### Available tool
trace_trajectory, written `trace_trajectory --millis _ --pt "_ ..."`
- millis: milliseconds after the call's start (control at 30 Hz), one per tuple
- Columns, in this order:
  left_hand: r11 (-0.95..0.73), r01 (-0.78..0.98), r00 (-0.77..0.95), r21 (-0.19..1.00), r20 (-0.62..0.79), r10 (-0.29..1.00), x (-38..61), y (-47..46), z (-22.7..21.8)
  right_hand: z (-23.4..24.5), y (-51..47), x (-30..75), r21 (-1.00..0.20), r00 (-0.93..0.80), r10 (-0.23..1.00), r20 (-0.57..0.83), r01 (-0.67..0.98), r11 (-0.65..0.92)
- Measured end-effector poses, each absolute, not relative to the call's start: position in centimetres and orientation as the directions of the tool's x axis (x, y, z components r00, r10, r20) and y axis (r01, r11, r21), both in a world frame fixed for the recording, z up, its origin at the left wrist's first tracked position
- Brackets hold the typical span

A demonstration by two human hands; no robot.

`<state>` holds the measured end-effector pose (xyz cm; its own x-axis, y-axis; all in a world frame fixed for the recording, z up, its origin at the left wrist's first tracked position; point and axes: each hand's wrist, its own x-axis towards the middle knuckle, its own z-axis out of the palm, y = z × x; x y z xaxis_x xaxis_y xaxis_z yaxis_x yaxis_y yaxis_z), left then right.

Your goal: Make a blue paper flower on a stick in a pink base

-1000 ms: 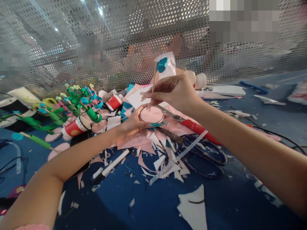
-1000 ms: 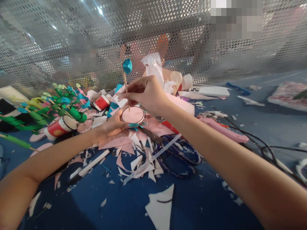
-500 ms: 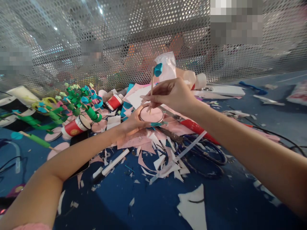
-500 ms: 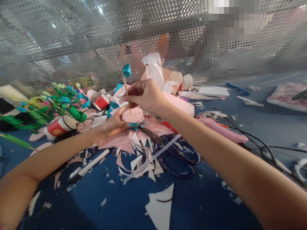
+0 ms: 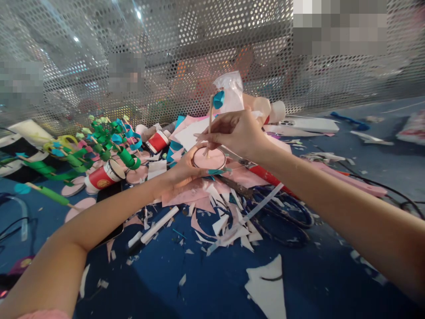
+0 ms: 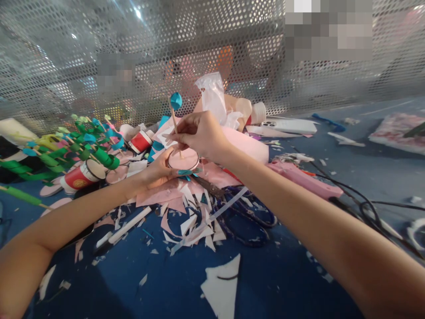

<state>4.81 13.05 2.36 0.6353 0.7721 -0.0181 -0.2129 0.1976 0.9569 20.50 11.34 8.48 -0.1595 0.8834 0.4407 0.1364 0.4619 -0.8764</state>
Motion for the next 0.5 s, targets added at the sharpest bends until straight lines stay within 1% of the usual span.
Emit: trace_trajectory --millis 167,333,400,500 --pt "0.182 -0.191 0.637 0.964 -0.019 0.771 4.84 13.05 2.44 7.97 11.57 20.3 -0.876 -0.154 0.876 0.458 0.087 0.474" --pt "0.173 -0.201 0.622 0.964 -0.01 0.783 4.98 12.95 2.53 7.71 11.27 20.31 -0.864 -0.082 0.875 0.477 0.14 0.484" --pt "0.172 -0.204 0.616 0.964 -0.011 0.788 5.02 12.94 2.53 7.9 11.15 20.46 -0.857 -0.105 0.873 0.475 0.168 0.487" --pt "0.179 -0.197 0.612 0.964 -0.022 0.79 4.99 13.07 2.44 8.45 11.04 20.7 -0.86 -0.218 0.868 0.446 0.164 0.483"
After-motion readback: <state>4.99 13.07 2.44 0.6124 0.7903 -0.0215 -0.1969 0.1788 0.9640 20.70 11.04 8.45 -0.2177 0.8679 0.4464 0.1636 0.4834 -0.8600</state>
